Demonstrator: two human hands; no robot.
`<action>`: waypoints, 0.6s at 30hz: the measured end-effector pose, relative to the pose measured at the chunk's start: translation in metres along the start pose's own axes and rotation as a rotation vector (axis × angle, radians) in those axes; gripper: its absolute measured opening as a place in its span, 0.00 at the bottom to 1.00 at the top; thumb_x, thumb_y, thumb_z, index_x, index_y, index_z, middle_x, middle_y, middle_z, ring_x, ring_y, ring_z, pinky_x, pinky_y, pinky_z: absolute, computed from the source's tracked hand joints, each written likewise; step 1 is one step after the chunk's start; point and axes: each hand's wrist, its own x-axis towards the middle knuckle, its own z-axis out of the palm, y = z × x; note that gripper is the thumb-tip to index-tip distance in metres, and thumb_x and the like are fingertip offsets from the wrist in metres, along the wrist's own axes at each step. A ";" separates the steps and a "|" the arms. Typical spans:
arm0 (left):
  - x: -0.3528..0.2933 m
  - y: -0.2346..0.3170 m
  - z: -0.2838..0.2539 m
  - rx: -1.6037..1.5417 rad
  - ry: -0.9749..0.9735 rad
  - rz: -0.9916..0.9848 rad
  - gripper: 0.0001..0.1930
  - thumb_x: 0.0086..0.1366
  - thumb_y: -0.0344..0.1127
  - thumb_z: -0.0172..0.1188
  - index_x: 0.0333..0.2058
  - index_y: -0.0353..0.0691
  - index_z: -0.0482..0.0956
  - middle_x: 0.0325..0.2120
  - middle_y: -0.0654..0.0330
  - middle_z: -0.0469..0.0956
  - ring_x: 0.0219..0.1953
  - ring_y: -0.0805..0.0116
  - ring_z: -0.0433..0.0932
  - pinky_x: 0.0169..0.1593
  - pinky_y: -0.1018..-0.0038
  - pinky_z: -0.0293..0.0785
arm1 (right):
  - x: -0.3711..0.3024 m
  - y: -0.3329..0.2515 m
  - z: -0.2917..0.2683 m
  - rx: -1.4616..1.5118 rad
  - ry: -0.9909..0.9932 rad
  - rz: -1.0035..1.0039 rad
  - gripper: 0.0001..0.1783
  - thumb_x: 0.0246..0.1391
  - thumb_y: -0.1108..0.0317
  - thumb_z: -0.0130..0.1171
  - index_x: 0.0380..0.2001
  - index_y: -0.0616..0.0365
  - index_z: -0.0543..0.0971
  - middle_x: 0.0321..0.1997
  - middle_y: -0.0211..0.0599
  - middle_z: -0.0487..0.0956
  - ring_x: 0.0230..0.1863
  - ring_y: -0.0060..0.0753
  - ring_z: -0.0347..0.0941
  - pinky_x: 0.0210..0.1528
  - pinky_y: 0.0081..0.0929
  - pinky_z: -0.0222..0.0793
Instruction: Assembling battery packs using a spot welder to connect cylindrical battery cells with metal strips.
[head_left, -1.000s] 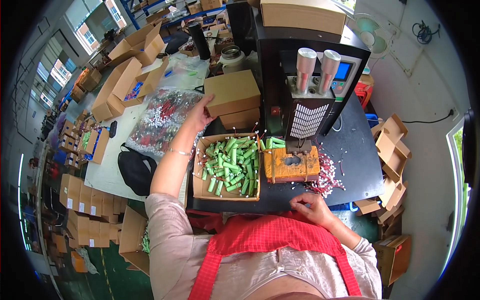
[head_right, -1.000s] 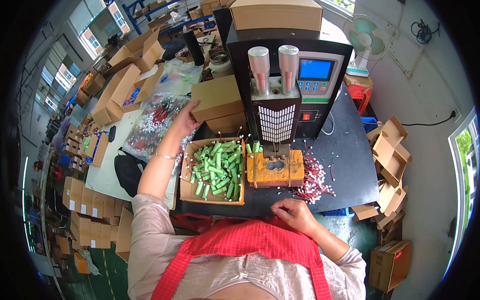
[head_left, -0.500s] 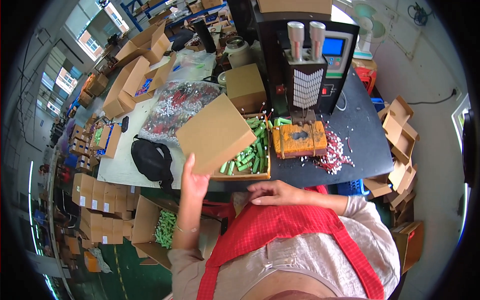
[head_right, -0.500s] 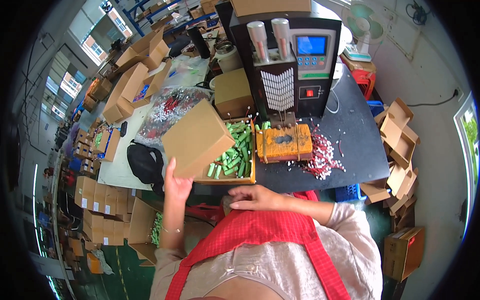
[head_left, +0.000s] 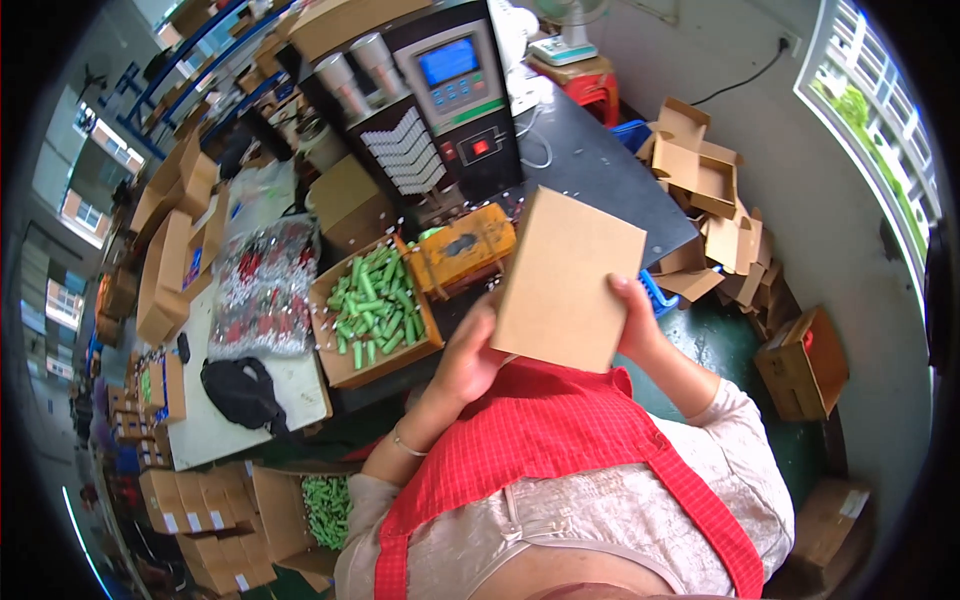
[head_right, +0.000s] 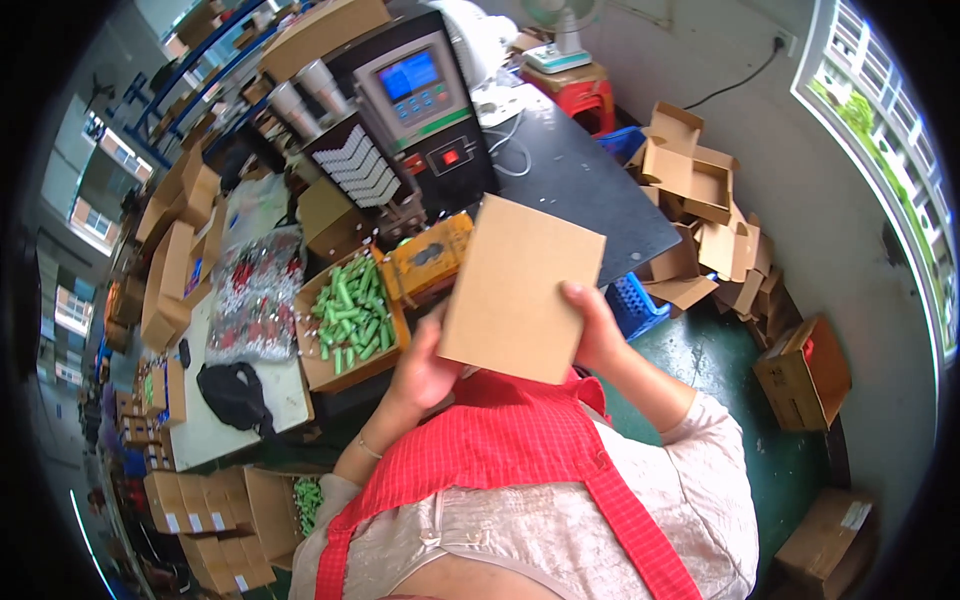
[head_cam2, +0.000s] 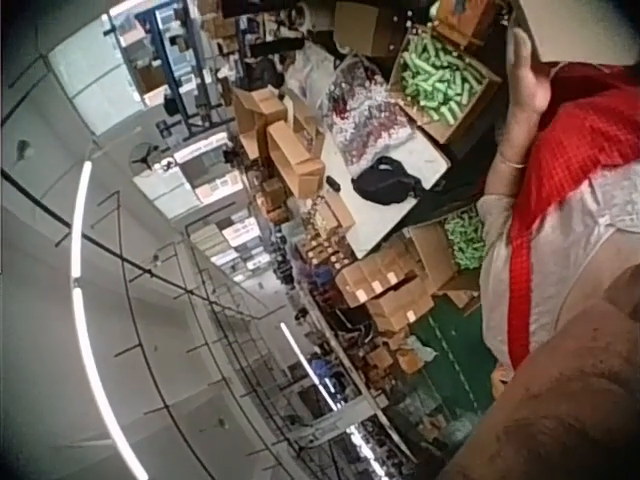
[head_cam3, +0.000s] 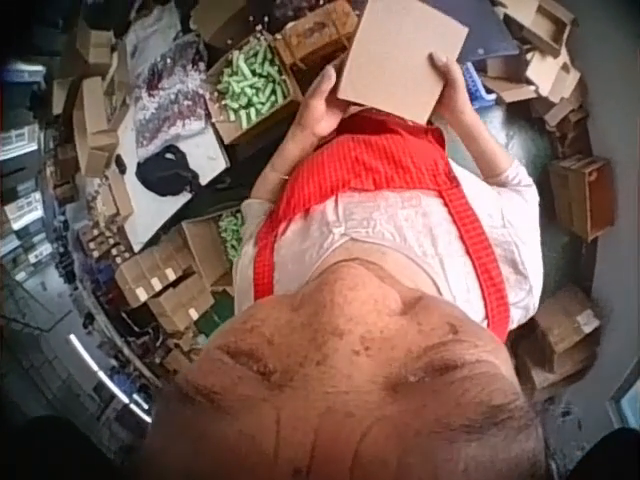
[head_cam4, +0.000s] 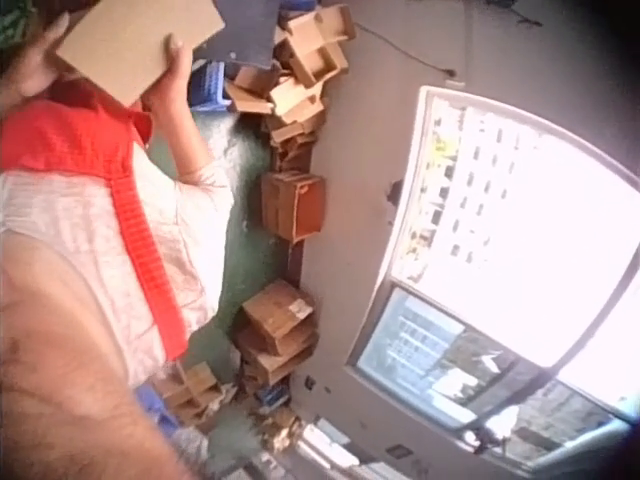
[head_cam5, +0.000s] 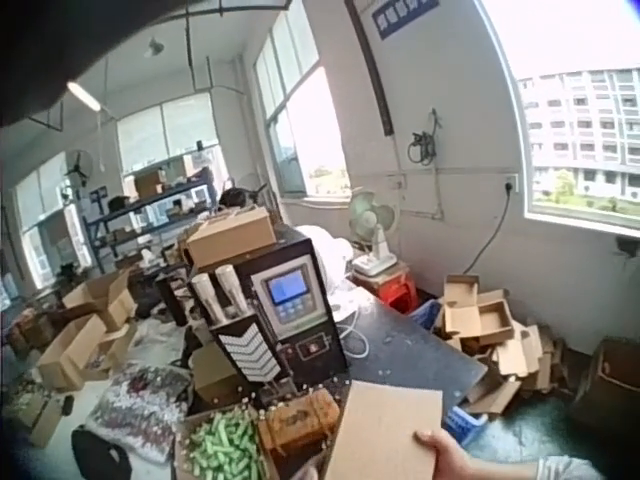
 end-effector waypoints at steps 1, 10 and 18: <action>0.021 -0.014 0.008 0.000 0.053 -0.106 0.27 0.62 0.45 0.53 0.54 0.36 0.60 0.48 0.60 0.68 0.51 0.70 0.67 0.55 0.71 0.61 | -0.004 -0.009 -0.026 -0.034 0.063 -0.040 0.34 0.46 0.53 0.54 0.52 0.63 0.62 0.49 0.48 0.71 0.47 0.41 0.71 0.53 0.39 0.64; 0.182 -0.102 0.018 0.244 0.086 -0.149 0.26 0.59 0.35 0.57 0.53 0.30 0.61 0.47 0.56 0.68 0.49 0.71 0.67 0.53 0.76 0.62 | -0.002 -0.054 -0.117 -0.028 0.531 -0.187 0.37 0.47 0.49 0.56 0.53 0.64 0.61 0.51 0.42 0.70 0.52 0.34 0.68 0.56 0.30 0.61; 0.219 -0.122 -0.019 1.088 0.016 0.199 0.26 0.64 0.41 0.47 0.54 0.26 0.59 0.52 0.38 0.62 0.57 0.49 0.60 0.60 0.66 0.55 | 0.017 -0.064 -0.157 0.058 0.641 -0.066 0.28 0.52 0.54 0.56 0.51 0.59 0.63 0.48 0.39 0.71 0.45 0.30 0.71 0.46 0.28 0.68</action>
